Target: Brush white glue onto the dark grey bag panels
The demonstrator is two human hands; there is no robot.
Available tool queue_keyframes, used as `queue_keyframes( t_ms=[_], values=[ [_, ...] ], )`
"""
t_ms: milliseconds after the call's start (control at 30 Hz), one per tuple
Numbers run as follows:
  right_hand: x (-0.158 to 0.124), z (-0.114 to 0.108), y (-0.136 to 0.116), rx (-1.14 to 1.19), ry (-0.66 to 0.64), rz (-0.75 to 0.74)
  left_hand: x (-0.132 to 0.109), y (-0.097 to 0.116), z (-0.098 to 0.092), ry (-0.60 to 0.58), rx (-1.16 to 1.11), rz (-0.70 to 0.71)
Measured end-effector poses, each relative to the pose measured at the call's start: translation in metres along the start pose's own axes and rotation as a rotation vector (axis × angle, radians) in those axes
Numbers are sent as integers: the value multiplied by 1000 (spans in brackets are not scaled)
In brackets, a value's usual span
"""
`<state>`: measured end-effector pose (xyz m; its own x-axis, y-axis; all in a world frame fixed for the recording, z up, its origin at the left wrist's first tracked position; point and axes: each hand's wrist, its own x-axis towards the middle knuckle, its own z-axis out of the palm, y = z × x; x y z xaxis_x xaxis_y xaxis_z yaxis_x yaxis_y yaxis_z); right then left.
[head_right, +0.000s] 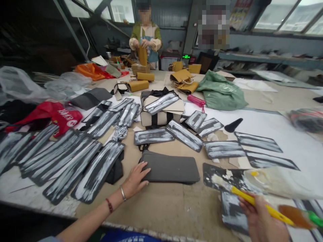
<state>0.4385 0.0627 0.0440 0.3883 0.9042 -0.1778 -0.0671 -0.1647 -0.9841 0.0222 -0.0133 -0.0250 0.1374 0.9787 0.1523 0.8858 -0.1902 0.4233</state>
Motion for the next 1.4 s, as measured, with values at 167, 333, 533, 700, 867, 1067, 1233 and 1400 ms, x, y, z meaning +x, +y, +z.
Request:
queue_keyframes(
  t_ms=[167,333,533,700,867,1067,1233,1400],
  values=[
    [-69,131,5,108,-206,103,-1,-13,-7,22,-66,99],
    [-95,215,31,40,-362,61,-1,-24,-12,-32,-93,145],
    [-102,259,53,-58,-388,17,-1,-31,-16,-89,-112,177],
    [-96,257,53,-208,-337,-52,-1,-33,-15,-84,-100,178],
    [-67,218,43,-372,-175,-115,0,-37,-10,-30,-84,225],
    [-22,161,28,-551,30,-155,1,-39,-4,31,-85,231],
    [-4,134,15,-647,146,-160,1,-38,-5,23,-79,234],
    [-41,138,7,-599,77,-202,2,-37,-14,-18,-201,209]
  ],
)
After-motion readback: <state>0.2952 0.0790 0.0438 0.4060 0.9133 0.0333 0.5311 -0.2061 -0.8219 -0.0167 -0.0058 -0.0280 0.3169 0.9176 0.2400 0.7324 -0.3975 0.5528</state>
